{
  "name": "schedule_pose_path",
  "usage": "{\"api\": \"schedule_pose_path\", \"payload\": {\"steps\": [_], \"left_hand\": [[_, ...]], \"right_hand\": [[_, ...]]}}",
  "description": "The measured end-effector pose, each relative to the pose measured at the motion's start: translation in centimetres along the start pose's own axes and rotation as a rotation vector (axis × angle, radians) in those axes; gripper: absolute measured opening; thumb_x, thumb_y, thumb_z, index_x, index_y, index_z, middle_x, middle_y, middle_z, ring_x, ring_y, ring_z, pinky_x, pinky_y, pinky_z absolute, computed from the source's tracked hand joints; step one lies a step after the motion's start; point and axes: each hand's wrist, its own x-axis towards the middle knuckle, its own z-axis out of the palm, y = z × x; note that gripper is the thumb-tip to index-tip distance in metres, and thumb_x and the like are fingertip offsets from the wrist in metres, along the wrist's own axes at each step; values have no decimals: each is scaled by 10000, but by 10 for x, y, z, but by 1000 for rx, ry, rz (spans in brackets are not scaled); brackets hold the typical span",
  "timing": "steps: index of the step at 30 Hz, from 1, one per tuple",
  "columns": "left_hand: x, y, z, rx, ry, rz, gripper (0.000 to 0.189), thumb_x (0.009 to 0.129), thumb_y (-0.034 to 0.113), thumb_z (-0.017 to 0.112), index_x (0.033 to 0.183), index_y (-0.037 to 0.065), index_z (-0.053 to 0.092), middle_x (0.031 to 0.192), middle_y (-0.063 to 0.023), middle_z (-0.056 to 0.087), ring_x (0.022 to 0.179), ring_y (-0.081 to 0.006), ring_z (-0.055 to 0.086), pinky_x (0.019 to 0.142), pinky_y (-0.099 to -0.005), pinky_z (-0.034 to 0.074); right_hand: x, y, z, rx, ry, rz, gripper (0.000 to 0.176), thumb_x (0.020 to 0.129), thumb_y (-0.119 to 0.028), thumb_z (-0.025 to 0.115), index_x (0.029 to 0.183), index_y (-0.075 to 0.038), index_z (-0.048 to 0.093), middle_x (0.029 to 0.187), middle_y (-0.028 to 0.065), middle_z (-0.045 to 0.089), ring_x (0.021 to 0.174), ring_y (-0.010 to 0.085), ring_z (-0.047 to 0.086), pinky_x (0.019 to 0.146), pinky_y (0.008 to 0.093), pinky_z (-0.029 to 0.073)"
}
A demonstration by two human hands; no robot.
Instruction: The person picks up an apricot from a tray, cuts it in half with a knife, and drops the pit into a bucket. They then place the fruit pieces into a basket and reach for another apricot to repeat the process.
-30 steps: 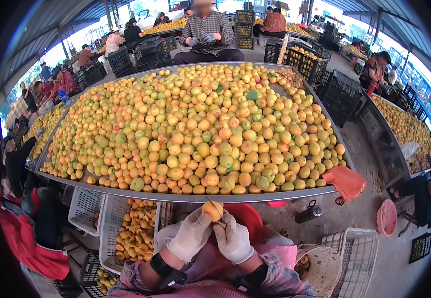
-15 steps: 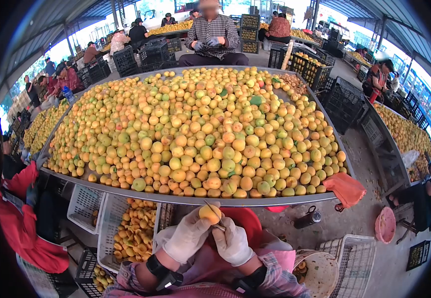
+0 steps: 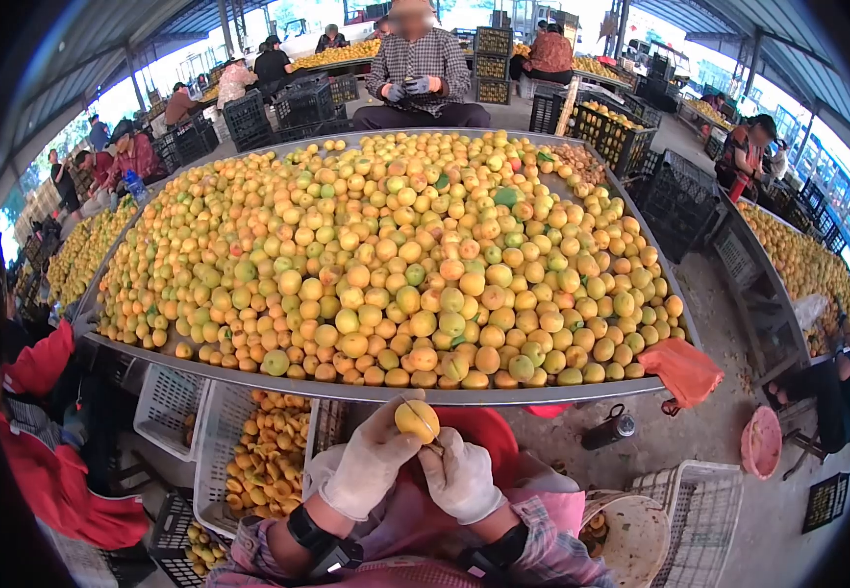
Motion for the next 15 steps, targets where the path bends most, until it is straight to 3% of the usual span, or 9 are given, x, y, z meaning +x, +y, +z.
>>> {"api": "schedule_pose_path", "payload": {"steps": [2, 4, 6, 7, 9, 10, 12, 13, 15], "left_hand": [[-1, -9, 4, -226, -44, 16, 507, 881, 139, 692, 1328, -7, 501, 1130, -60, 630, 1032, -129, 582, 920, -258, 459], [-3, 9, 8, -176, -33, -14, 514, 865, 161, 713, 1306, -11, 511, 1124, -66, 631, 1028, -130, 585, 908, -272, 467], [-2, 21, 7, 341, -31, 92, 532, 836, 186, 742, 1275, -16, 519, 1107, -95, 635, 1023, -164, 595, 899, -301, 474], [0, 22, 6, 342, -34, 93, 532, 836, 186, 742, 1275, -16, 519, 1107, -95, 635, 1023, -164, 595, 899, -301, 474], [4, 19, 2, 839, 39, 417, 551, 801, 198, 768, 1245, -20, 526, 1072, -123, 633, 997, -211, 608, 882, -329, 483], [6, 16, 1, 837, 35, 417, 551, 801, 198, 768, 1245, -20, 526, 1072, -123, 633, 997, -211, 608, 882, -329, 483], [8, 11, -3, 694, 18, 420, 622, 767, 333, 778, 1235, 4, 535, 1068, -177, 634, 975, -360, 619, 859, -409, 498], [6, 11, -2, 695, 19, 419, 622, 767, 333, 778, 1235, 4, 535, 1068, -177, 634, 975, -360, 619, 859, -409, 498], [3, 10, 2, 715, 101, 379, 542, 783, 219, 770, 1212, -19, 539, 1031, -119, 631, 938, -243, 621, 839, -349, 493]], "right_hand": [[-4, -1, 3, -30, 28, -7, 247, 899, -166, 620, 1044, -22, 481, 724, 156, 611, 614, 383, 609, 526, 442, 477], [-8, 2, 7, -36, 58, 2, 255, 883, -147, 622, 1053, -24, 478, 714, 151, 603, 598, 375, 602, 518, 439, 471], [-9, 2, 6, -77, 50, -1, 260, 875, -138, 620, 1059, -23, 478, 715, 150, 602, 593, 375, 599, 518, 441, 470], [-9, 2, 4, -119, 44, -1, 267, 867, -128, 619, 1066, -22, 478, 716, 148, 601, 588, 375, 595, 518, 443, 469], [-9, 3, 2, -132, 38, -9, 271, 863, -125, 617, 1070, -20, 479, 718, 148, 601, 588, 375, 595, 518, 447, 468], [-9, 3, 2, -140, 26, -25, 275, 859, -122, 616, 1075, -19, 480, 720, 148, 602, 587, 375, 595, 519, 451, 468], [-7, 8, 4, -129, 44, -48, 276, 860, -124, 615, 1077, -19, 481, 720, 151, 600, 588, 377, 594, 520, 456, 467], [-8, 9, 6, -115, 60, -67, 276, 861, -127, 614, 1079, -19, 483, 720, 154, 598, 589, 380, 594, 521, 461, 466], [-9, 6, 5, -119, 38, -67, 269, 864, -129, 616, 1074, -22, 485, 711, 153, 597, 586, 374, 595, 515, 456, 465]]}}
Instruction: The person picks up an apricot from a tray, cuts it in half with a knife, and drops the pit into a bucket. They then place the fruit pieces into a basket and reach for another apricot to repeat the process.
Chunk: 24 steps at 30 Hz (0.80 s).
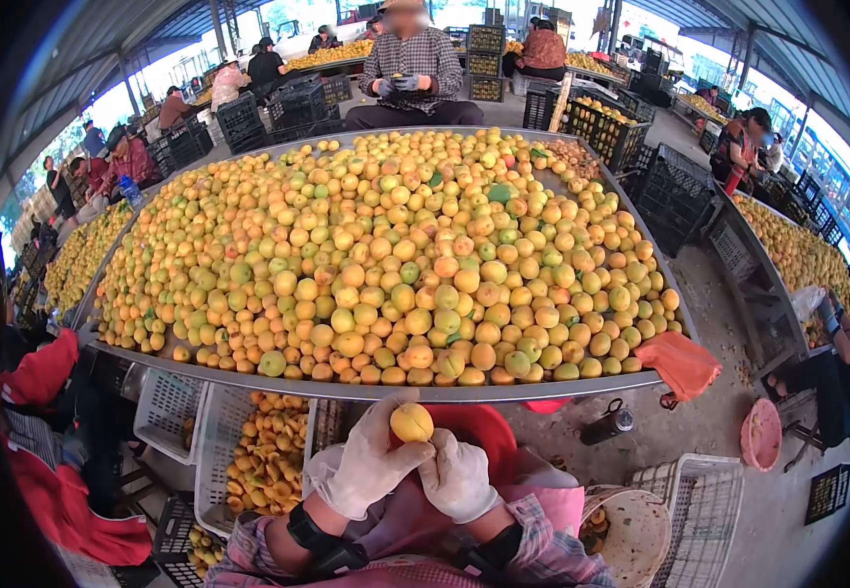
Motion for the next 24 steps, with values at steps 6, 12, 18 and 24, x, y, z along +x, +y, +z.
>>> {"api": "schedule_pose_path", "payload": {"steps": [6, 12, 18, 24], "left_hand": [[-4, -21, -4, 130, -24, 22, 469, 792, 397, 736, 1027, 18, 591, 921, -178, 634, 852, -377, 620, 736, -435, 503], [1, -27, -11, 153, -97, 28, 439, 796, 393, 722, 992, 26, 585, 890, -179, 626, 833, -387, 616, 703, -448, 501], [-9, -49, 2, -34, -130, -97, 506, 769, 448, 733, 1011, 30, 584, 876, -191, 636, 841, -383, 630, 706, -452, 504], [-12, -43, 11, 66, -91, -257, 489, 770, 501, 731, 944, 48, 668, 862, -142, 689, 820, -328, 670, 706, -408, 530]], "right_hand": [[4, 1, -4, -38, -119, 3, 245, 891, -169, 613, 1053, -33, 490, 677, 146, 597, 562, 350, 601, 482, 435, 461], [3, -6, -2, -38, -213, 144, 332, 899, -212, 610, 1158, -62, 465, 745, 159, 630, 592, 370, 619, 518, 452, 494], [7, -2, -1, 282, -249, 206, 691, 883, -149, 609, 1477, -106, 258, 1097, 211, 630, 881, 388, 654, 740, 431, 548], [11, 6, 6, 814, -405, 319, 759, 849, -42, 665, 1490, -114, 266, 1320, 113, 517, 1173, 213, 562, 976, 316, 466]]}}
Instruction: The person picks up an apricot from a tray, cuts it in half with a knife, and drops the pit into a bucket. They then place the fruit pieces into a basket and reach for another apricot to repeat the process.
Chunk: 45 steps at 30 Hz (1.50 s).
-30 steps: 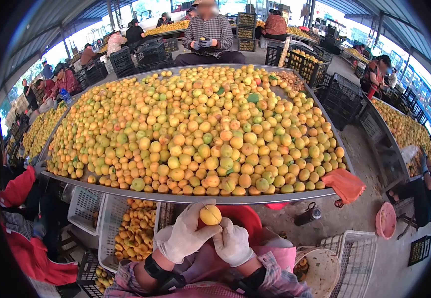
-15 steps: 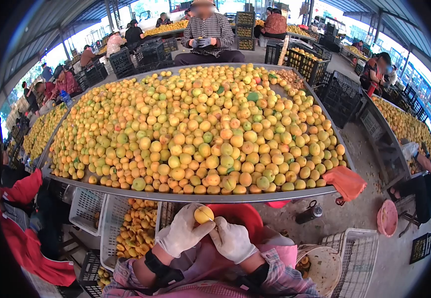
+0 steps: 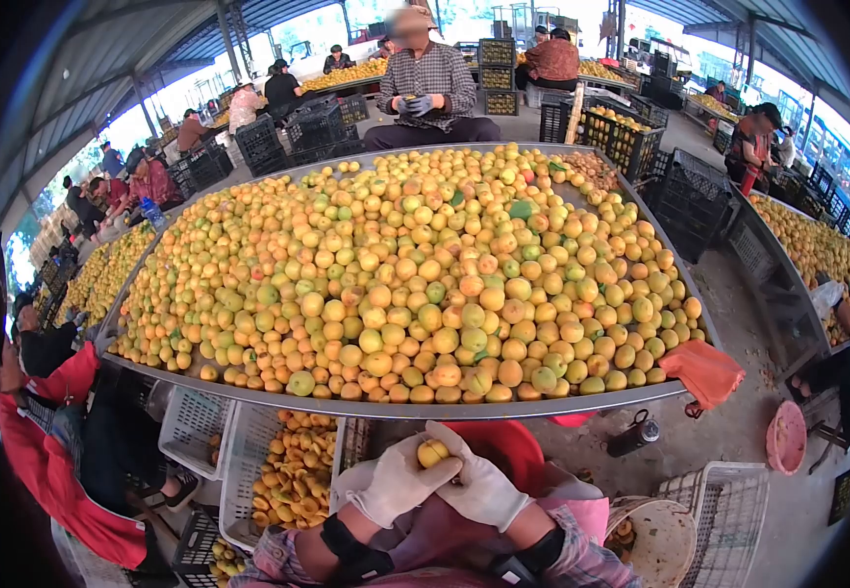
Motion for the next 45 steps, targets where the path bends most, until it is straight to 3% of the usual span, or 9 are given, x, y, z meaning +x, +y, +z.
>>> {"api": "schedule_pose_path", "payload": {"steps": [3, 7, 8, 16, 19, 23, 34, 42, 45], "left_hand": [[-2, -9, 4, -215, -28, 48, 442, 790, 457, 730, 970, 57, 680, 861, -141, 697, 807, -306, 681, 698, -389, 536], [-11, -2, -4, -128, -33, 36, 388, 809, 402, 723, 969, 51, 686, 843, -136, 698, 798, -297, 685, 685, -374, 536], [-13, 3, -8, -79, -87, 74, 163, 853, 112, 679, 960, -8, 655, 839, -68, 674, 745, -127, 622, 655, -278, 508], [-26, 0, -8, -203, -164, 103, 178, 861, 133, 658, 961, -14, 651, 808, -58, 663, 735, -121, 616, 650, -275, 506], [-28, -4, -11, -149, -190, 52, 301, 838, 304, 700, 982, 42, 666, 844, -138, 686, 803, -279, 683, 694, -350, 537], [-20, 13, -22, -253, -264, -55, 332, 872, 208, 693, 1119, 17, 582, 961, -63, 657, 860, -123, 607, 750, -315, 521], [-17, -3, -31, -921, -235, -266, 292, 915, 92, 628, 1190, 26, 557, 1042, -33, 602, 933, -116, 581, 828, -260, 504], [-26, -15, -30, -773, -319, -236, 253, 901, 126, 634, 1119, -2, 630, 967, -37, 652, 850, -103, 606, 764, -247, 493], [-38, -21, -56, -560, -37, -356, 287, 890, 128, 633, 1147, 0, 629, 955, -34, 661, 818, -94, 609, 742, -234, 495]], "right_hand": [[4, -25, -8, -137, -97, 216, 691, 859, -55, 667, 1452, -118, 316, 1307, 113, 515, 1215, 219, 525, 1009, 312, 441], [4, -48, -8, -7, -158, 405, 586, 860, -71, 664, 1372, -133, 385, 1003, 77, 579, 635, 132, 604, 547, 248, 509], [1, -37, -4, 69, -127, 310, 576, 856, -54, 653, 1362, -137, 391, 882, 52, 563, 455, 79, 489, 397, 223, 397], [-8, -26, -9, 211, -237, 337, 609, 842, -76, 673, 1372, -143, 381, 901, 43, 575, 507, 92, 538, 433, 214, 428], [-11, -20, -10, 301, -251, 378, 607, 846, -85, 666, 1376, -149, 376, 911, 40, 581, 519, 88, 547, 446, 212, 446], [-8, -19, -4, 150, -121, 387, 604, 857, -68, 648, 1376, -157, 352, 896, 35, 573, 540, 81, 556, 455, 222, 473], [-10, -46, -11, 474, 13, 416, 686, 851, -25, 634, 1445, -148, 314, 839, 56, 593, 549, 115, 573, 441, 223, 442], [-5, -30, 7, 410, -111, 498, 820, 861, -67, 620, 1532, -148, 156, 818, 64, 598, 566, 124, 582, 469, 224, 454], [0, -34, 11, 470, -91, 438, 835, 811, -7, 587, 1523, -82, 158, 779, 86, 594, 495, 145, 550, 430, 238, 423]]}}
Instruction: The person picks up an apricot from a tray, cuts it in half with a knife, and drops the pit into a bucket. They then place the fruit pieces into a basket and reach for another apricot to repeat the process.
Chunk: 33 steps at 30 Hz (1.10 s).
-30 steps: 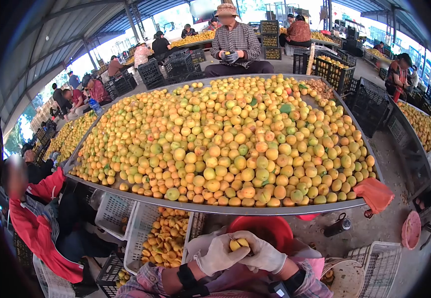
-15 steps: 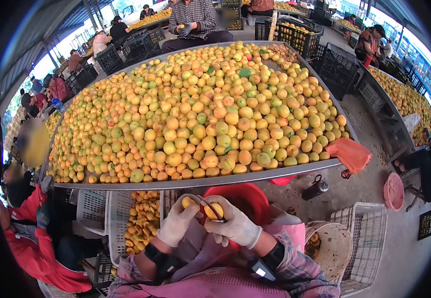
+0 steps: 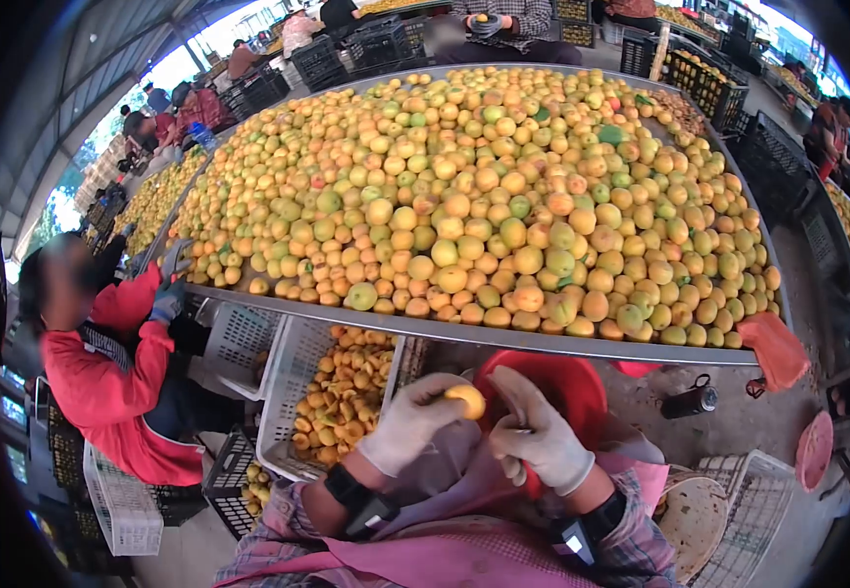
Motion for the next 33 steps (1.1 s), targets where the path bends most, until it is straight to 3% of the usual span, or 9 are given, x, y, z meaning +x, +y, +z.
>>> {"api": "schedule_pose_path", "payload": {"steps": [6, 9, 13, 16, 19, 21, 26, 30, 33], "left_hand": [[-15, -64, -140, 717, 536, 115, 365, 777, 192, 752, 1075, -3, 674, 950, -101, 702, 893, -155, 657, 797, -285, 520], [-29, -76, -175, 324, 640, -81, 388, 788, 157, 750, 1111, -5, 608, 1017, -80, 651, 890, -198, 657, 824, -292, 531], [-34, -65, -164, -357, 335, -39, 338, 871, 64, 652, 1195, 44, 559, 1142, -70, 606, 1021, -211, 627, 958, -350, 513], [-19, -36, -126, -504, 143, -49, 299, 908, 16, 594, 1202, 22, 541, 1167, -102, 597, 1087, -211, 601, 997, -334, 500], [-10, -4, -84, -612, -45, -65, 366, 933, 50, 589, 1291, 53, 513, 1235, -113, 599, 997, -195, 645, 819, -262, 547], [-1, 7, -56, -732, -181, -103, 433, 928, 42, 588, 1347, 87, 488, 1181, -90, 626, 801, -136, 645, 573, -181, 478], [15, 25, 18, -429, -246, -102, 463, 880, 10, 603, 1323, 90, 493, 1026, -47, 637, 703, -84, 560, 518, -169, 405], [21, 31, 58, -208, -335, -128, 410, 859, 25, 624, 1251, 96, 523, 983, -24, 644, 681, -60, 539, 500, -170, 373], [17, 41, 79, 55, -346, -192, 326, 844, 191, 720, 1125, 107, 575, 776, 42, 571, 620, -43, 544, 487, -187, 382]], "right_hand": [[5, 36, -13, 181, 344, -101, 611, 860, -52, 559, 1428, -19, 335, 694, 96, 577, 476, 183, 558, 422, 275, 456], [0, 59, -8, 273, 298, 71, 408, 895, -96, 555, 1292, -25, 490, 709, 83, 596, 513, 189, 581, 462, 292, 481], [-12, 83, -19, 365, 97, 271, 280, 955, -238, 559, 1155, -42, 561, 719, 67, 608, 565, 212, 600, 516, 325, 497], [-23, 84, -21, 389, -5, 276, 334, 962, -354, 561, 1119, -58, 566, 714, 47, 585, 580, 218, 588, 549, 354, 505], [-26, 87, -24, 525, -159, 191, 289, 982, -351, 526, 1033, -71, 577, 652, -3, 495, 504, 145, 469, 480, 303, 414], [-26, 75, -29, 500, -71, 151, 282, 982, -345, 524, 996, -67, 567, 619, -3, 471, 485, 140, 450, 478, 302, 415], [-18, -7, -22, 240, 501, -501, 307, 970, -226, 491, 714, -58, 474, 520, 16, 431, 426, 153, 473, 427, 296, 404], [-27, -60, 1, 88, 657, -801, 234, 899, -62, 472, 670, -55, 425, 535, 42, 460, 441, 159, 481, 435, 283, 396], [-18, -55, 7, 157, 694, -881, 227, 915, -129, 505, 708, -91, 422, 540, 12, 386, 436, 139, 387, 452, 316, 410]]}}
